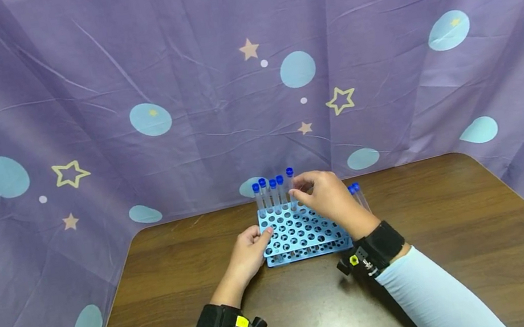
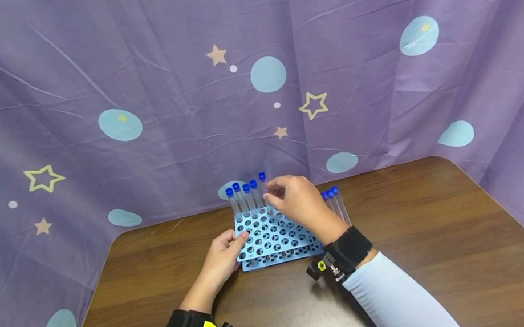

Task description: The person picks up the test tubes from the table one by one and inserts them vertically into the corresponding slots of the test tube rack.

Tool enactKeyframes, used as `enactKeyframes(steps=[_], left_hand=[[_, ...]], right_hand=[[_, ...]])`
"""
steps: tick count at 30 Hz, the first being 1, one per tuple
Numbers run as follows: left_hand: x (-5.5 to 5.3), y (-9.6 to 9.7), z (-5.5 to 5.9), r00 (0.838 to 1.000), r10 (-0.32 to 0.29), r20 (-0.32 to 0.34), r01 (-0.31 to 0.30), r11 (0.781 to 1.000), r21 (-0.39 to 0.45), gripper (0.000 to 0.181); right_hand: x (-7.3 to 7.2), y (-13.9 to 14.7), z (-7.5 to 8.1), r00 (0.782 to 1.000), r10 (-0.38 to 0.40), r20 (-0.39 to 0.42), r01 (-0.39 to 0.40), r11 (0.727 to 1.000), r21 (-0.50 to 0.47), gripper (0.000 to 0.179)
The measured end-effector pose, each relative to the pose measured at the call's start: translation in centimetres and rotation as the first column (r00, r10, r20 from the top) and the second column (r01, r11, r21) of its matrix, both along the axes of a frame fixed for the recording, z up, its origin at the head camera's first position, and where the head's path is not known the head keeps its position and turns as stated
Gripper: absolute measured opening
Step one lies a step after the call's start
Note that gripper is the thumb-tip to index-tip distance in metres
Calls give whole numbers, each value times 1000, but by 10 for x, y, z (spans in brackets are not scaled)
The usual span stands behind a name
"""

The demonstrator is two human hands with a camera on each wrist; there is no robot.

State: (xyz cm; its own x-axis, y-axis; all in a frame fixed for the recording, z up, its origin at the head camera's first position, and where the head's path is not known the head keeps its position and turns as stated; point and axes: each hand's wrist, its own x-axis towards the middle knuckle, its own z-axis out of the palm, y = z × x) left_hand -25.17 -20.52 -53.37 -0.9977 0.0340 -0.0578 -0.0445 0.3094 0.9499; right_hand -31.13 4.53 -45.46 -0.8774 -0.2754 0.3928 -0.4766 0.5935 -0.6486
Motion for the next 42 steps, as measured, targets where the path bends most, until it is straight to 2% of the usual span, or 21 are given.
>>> enactKeyframes(steps=[13, 31, 42], left_hand=[[0, -1, -1, 1000, -5, -17, 5, 1000, 2, 43], [0, 1, -1, 1000, 2, -8, -1, 1000, 30, 39], [0, 1, 0, 1000, -4, -6, 4, 999, 36, 40]], right_hand=[[-1, -2, -5, 1000, -3, 27, 1, 998, 59, 23], [-3, -3, -9, 1000, 1, 5, -2, 991, 131, 23], [-4, -2, -10, 1000, 13, 12, -15, 992, 125, 21]])
